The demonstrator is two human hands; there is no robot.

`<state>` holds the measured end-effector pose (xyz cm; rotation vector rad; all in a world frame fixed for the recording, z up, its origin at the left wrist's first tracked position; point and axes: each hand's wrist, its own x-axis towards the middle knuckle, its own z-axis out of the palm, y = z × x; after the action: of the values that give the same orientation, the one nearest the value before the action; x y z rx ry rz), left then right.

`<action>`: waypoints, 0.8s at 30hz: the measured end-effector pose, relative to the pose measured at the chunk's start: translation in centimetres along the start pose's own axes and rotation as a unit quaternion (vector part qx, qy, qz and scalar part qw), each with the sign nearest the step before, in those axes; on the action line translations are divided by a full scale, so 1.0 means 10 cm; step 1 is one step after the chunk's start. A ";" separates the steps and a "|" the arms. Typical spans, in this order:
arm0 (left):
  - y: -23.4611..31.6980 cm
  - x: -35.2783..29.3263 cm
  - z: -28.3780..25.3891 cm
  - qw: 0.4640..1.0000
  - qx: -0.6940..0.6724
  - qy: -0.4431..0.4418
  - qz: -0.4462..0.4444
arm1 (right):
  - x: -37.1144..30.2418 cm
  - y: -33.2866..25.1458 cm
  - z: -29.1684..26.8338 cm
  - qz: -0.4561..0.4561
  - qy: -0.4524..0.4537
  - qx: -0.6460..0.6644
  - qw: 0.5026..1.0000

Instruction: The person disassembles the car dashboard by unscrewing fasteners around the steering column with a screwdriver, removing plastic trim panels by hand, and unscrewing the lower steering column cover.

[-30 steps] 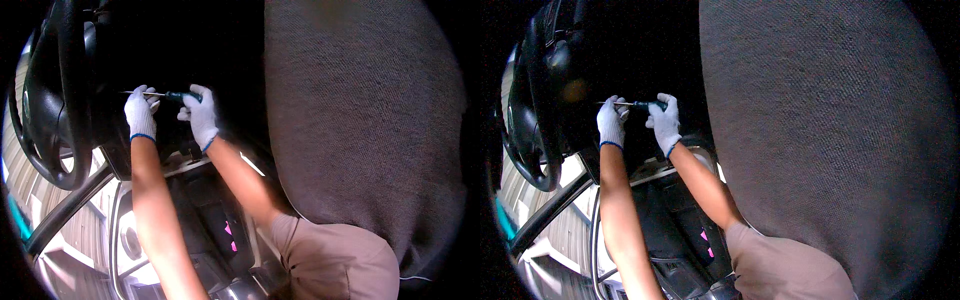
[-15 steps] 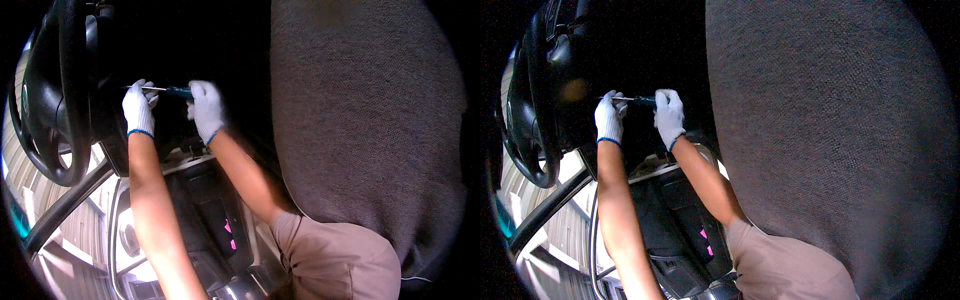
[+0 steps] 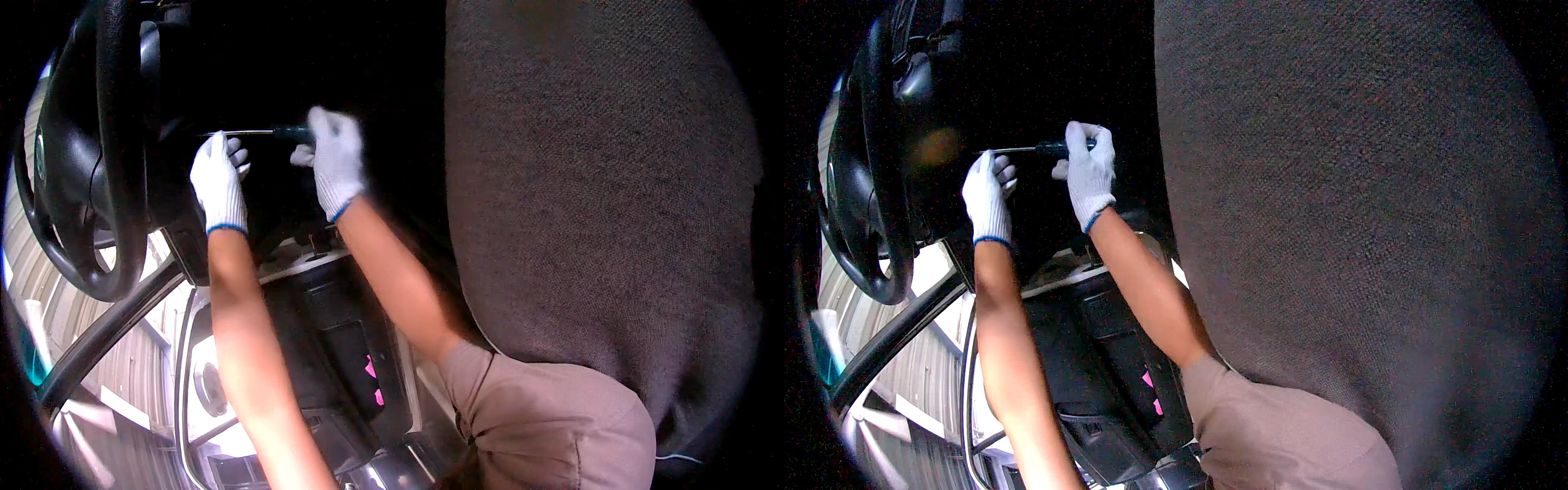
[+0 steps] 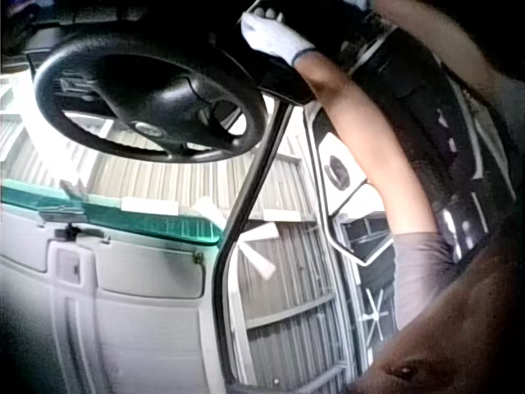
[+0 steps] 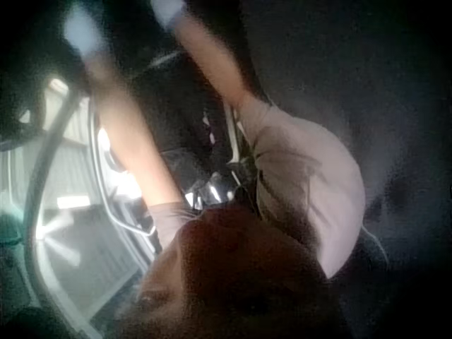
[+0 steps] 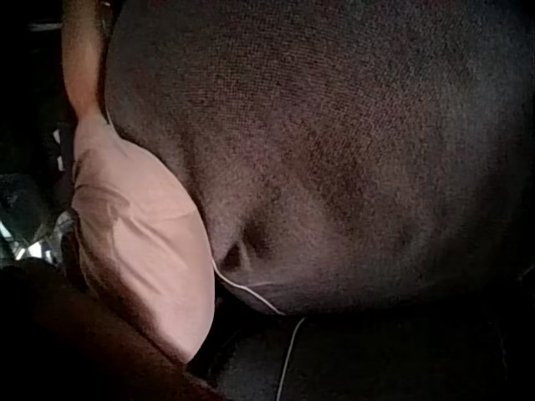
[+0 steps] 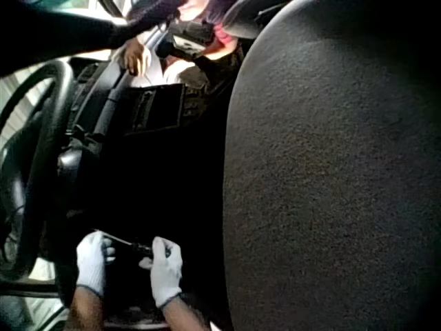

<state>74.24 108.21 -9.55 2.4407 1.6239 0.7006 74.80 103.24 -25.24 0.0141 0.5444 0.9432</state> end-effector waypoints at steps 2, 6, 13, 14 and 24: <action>0.06 -0.14 -0.16 0.992 0.096 0.043 0.076 | 0.00 -0.10 0.00 0.046 -0.006 -0.003 0.999; 0.11 -0.42 -0.46 0.830 0.360 0.182 0.386 | -0.01 0.01 0.02 0.057 0.015 -0.055 0.997; 0.11 -0.52 -0.51 0.849 0.406 0.190 0.278 | 0.03 -0.04 0.01 0.057 -0.005 0.005 0.998; 0.19 -0.55 -0.48 0.859 0.418 0.196 0.220 | 0.02 -0.05 0.01 0.070 -0.005 -0.025 0.997; 0.09 -0.31 -0.55 0.839 0.447 0.218 0.221 | -0.02 0.04 0.11 0.016 0.025 -0.027 0.999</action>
<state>71.62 104.25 -5.29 3.6426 1.8319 0.6792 74.88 103.57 -24.08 -0.0508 0.5661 0.9910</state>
